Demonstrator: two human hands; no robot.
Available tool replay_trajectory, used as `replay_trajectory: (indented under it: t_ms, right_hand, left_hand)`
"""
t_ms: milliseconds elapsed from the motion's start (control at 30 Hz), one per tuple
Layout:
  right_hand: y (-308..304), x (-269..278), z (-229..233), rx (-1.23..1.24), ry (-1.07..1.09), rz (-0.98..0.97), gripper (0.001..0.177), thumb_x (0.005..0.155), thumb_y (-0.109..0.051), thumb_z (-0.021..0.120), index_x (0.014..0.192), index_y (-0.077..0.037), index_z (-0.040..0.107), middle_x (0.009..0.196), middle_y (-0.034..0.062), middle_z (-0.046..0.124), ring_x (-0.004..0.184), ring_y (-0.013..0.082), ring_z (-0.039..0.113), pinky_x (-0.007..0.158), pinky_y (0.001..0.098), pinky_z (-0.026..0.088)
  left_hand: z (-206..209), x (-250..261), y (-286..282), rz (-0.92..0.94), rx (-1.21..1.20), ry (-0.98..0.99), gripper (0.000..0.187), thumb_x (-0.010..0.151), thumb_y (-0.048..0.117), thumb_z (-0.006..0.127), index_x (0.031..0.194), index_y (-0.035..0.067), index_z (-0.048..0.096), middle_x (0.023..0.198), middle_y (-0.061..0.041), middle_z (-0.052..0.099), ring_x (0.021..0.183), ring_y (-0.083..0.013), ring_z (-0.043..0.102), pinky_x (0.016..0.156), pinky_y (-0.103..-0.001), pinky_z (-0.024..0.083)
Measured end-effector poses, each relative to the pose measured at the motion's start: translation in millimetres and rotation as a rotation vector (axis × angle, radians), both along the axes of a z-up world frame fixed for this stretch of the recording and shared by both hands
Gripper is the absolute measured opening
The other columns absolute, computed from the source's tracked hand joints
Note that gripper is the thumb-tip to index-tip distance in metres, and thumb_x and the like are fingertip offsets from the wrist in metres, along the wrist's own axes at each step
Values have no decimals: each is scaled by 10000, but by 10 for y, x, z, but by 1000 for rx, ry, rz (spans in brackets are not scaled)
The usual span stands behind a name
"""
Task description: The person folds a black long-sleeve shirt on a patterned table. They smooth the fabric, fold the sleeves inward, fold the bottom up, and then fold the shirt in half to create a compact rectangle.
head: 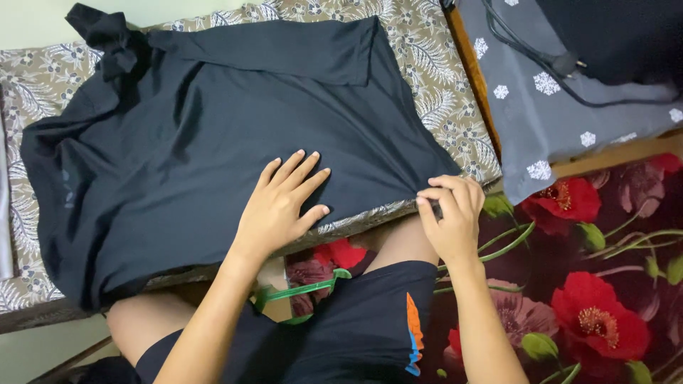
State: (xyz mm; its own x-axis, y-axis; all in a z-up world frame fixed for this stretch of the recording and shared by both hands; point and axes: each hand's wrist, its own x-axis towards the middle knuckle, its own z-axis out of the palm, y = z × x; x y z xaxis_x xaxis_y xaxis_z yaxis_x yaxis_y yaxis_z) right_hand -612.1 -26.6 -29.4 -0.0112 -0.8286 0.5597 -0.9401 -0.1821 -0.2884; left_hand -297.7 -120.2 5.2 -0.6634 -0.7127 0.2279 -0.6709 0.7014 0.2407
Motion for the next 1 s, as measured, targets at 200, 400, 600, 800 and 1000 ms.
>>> replay_trajectory:
  t_ms: [200, 400, 600, 800, 1000]
  right_hand:
    - [-25, -35, 40, -73, -72, 142, 70, 988, -233, 704, 947, -177, 710, 1040, -32, 678, 1103, 225, 618, 1149, 493, 354]
    - [-88, -119, 62, -49, -73, 238, 34, 959, -172, 708, 979, -160, 732, 1021, -28, 698, 1061, 233, 653, 1101, 468, 431]
    - [-128, -9, 423, 120, -36, 52, 200, 1025, -58, 584, 1128, -163, 718, 1155, 14, 608, 1100, 256, 588, 998, 418, 483]
    - [-150, 99, 490, 355, -91, -89, 295, 1004, -118, 641, 1298, -98, 670, 1220, 147, 565, 1204, 406, 548, 1008, 521, 478]
    - [-149, 340, 819, 531, -248, -121, 275, 998, -61, 600, 1252, -125, 684, 1125, 160, 605, 1137, 420, 600, 978, 523, 484]
  left_hand:
    - [0, -8, 5, 19, 43, 9, 589, 938, 525, 610, 1456, 248, 574, 1560, -48, 508, 1479, -249, 404, 1207, -490, 238]
    - [-21, -18, -13, 29, 42, 34, 580, 936, 514, 609, 1452, 250, 577, 1558, -45, 511, 1472, -245, 411, 1206, -487, 238]
    - [-31, -5, 2, 38, 57, 29, 570, 917, 494, 633, 1433, 254, 591, 1565, -26, 506, 1478, -231, 406, 1202, -476, 246]
    - [-13, -24, 15, 54, 44, 36, 556, 922, 494, 627, 1422, 253, 600, 1556, -23, 518, 1475, -225, 412, 1209, -472, 242]
    - [-44, -17, 25, 54, 22, 64, 537, 931, 462, 643, 1420, 243, 613, 1546, -28, 529, 1469, -229, 421, 1202, -471, 241]
